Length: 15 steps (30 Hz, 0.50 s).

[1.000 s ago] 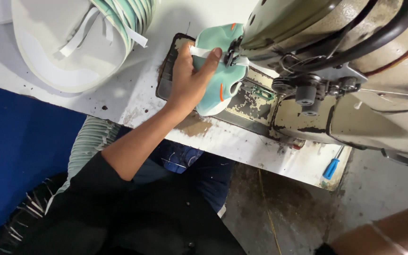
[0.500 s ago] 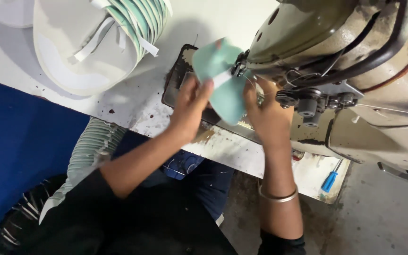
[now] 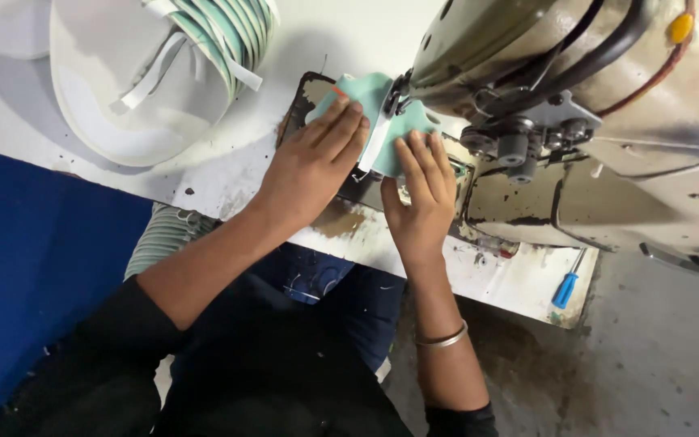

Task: The person stitches fabric strips onto shoe upper components using an industrial sewing machine.

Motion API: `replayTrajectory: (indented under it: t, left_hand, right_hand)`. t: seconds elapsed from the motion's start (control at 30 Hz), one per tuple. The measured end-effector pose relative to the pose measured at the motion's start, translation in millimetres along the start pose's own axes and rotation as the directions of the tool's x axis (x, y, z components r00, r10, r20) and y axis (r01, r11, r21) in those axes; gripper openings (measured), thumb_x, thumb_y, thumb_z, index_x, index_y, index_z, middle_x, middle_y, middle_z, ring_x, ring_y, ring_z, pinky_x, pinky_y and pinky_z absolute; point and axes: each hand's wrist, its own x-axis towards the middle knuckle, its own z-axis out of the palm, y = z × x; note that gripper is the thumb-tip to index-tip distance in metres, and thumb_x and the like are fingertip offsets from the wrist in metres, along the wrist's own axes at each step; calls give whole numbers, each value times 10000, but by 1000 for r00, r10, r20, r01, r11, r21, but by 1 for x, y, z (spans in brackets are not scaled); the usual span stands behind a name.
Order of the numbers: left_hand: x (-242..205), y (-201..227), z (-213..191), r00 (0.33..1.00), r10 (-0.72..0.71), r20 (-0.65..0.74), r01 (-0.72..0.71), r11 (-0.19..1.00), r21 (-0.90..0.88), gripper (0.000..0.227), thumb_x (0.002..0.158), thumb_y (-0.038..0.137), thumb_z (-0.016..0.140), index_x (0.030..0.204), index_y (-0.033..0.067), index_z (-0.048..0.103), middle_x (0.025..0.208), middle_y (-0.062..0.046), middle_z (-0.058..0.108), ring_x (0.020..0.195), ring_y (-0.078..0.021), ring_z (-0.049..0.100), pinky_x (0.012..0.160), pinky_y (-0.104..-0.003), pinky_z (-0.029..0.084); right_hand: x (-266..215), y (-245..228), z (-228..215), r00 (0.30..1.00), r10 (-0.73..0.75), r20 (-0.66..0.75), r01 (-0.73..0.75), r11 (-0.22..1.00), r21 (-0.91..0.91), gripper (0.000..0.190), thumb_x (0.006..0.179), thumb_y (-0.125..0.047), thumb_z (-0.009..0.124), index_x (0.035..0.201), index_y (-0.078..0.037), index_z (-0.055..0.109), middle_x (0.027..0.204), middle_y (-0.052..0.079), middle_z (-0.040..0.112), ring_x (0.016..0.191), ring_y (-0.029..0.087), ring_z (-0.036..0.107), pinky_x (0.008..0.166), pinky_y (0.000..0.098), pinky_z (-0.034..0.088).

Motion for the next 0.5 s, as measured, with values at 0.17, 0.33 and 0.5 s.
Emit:
replayTrajectory:
  t: [0.17, 0.33, 0.5]
  left_hand:
    - [-2, 3, 2, 998, -15, 65, 19, 998, -54, 419, 956, 47, 614, 1362, -57, 613, 1464, -196, 565, 1456, -348, 471, 1159, -417, 475]
    - [10, -5, 11, 1000, -21, 3, 21, 999, -45, 375, 929, 3, 630, 1302, -32, 657, 1413, -186, 629, 1390, -321, 559, 1087, -367, 534]
    - [31, -9, 2, 999, -41, 23, 43, 995, -85, 334, 914, -4, 644, 1245, -39, 678, 1367, -170, 656, 1372, -308, 578, 1029, -369, 556]
  right_hand:
    - [-7, 0, 8, 995, 98, -13, -96, 988, 121, 498, 884, 28, 744, 1365, -81, 673, 1464, 127, 621, 1473, 356, 494, 1202, 447, 427]
    - [0, 0, 6, 988, 152, -24, -146, 975, 168, 458, 922, 59, 733, 1358, -74, 682, 1460, 138, 626, 1477, 353, 499, 1216, 434, 428]
    - [12, 4, 6, 988, 152, -32, -144, 972, 188, 465, 911, 62, 731, 1348, -87, 681, 1445, 135, 637, 1466, 355, 510, 1209, 432, 442]
